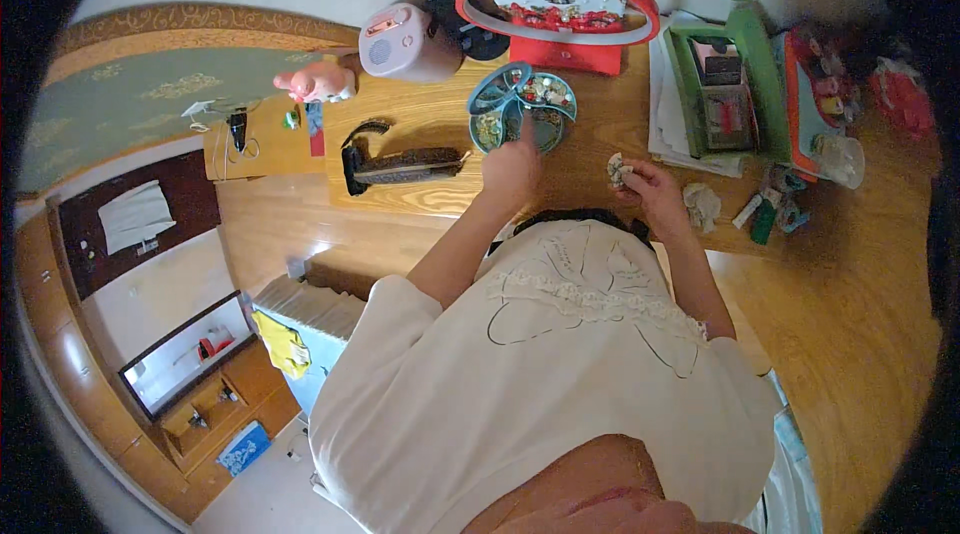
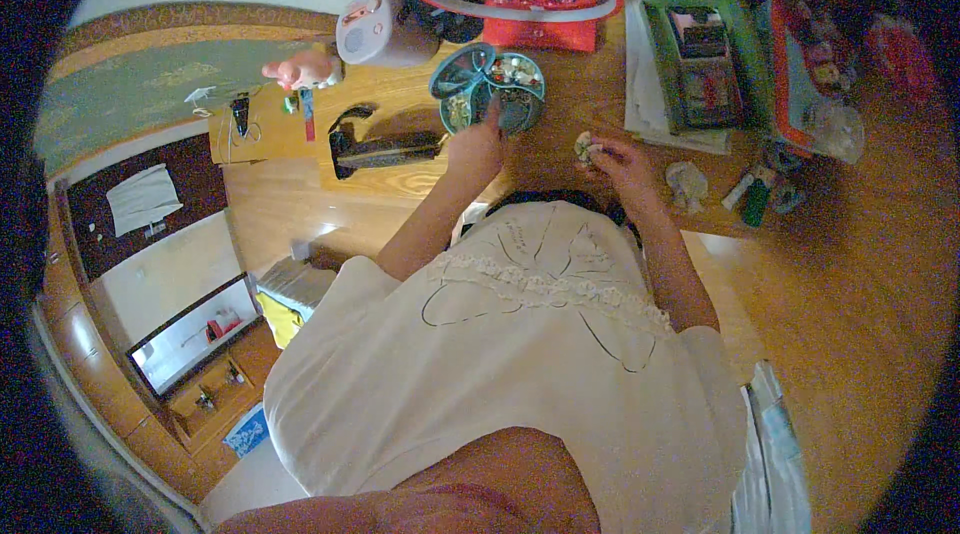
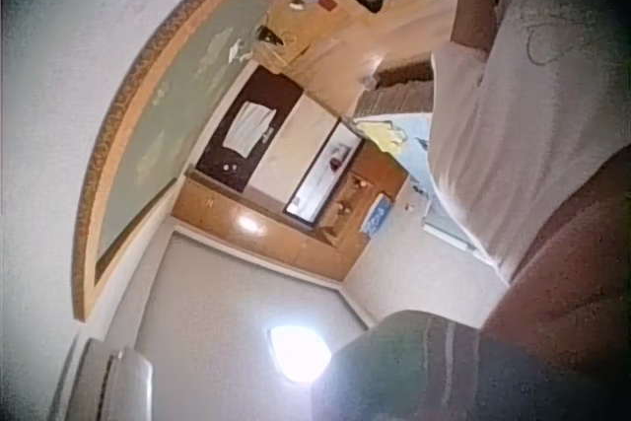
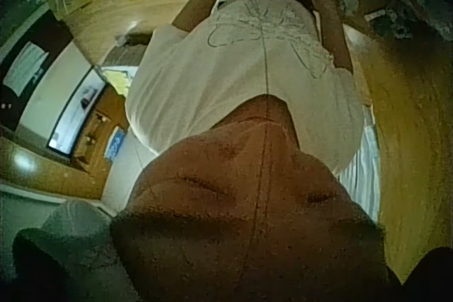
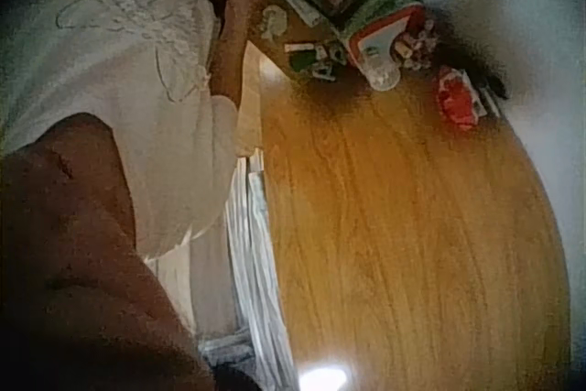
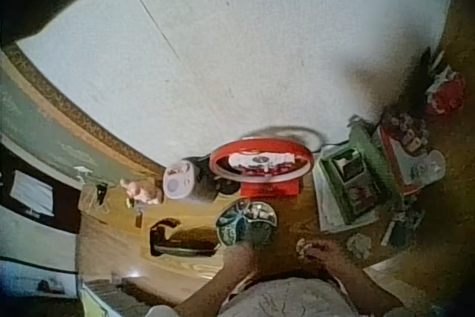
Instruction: Organizing jewelry items into a container and sorting through papers and a box on a desk.
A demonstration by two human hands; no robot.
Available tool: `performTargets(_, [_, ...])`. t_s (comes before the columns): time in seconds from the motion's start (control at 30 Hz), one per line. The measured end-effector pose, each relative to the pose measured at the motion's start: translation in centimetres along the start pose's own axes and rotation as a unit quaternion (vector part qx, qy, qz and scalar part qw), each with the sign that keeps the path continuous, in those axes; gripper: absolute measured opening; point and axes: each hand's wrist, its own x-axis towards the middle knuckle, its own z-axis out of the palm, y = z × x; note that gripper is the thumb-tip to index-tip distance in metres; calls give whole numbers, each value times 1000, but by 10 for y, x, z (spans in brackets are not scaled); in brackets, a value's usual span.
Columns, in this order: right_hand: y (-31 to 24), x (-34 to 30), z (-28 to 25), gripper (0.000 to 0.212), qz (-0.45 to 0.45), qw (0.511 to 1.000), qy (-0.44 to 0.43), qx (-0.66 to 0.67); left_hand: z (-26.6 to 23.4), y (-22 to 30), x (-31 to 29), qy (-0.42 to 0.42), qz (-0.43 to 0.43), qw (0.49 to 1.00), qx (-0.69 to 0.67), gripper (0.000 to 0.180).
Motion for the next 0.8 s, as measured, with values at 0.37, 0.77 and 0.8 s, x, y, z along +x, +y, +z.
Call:
performTargets(0.37, [5, 3, 1, 25, -11, 1000, -13, 12, -21, -14, -10, 42, 21, 999, -16, 46])
performTargets(0.77, [-7, 10, 30, 29, -29, 998, -46, -41, 2, -66, -15, 229, 29, 965, -120, 19])
performTargets(0.8, [-8, 12, 34, 29, -23, 998, -47, -40, 4, -68, -14, 235, 22, 962, -133, 19])
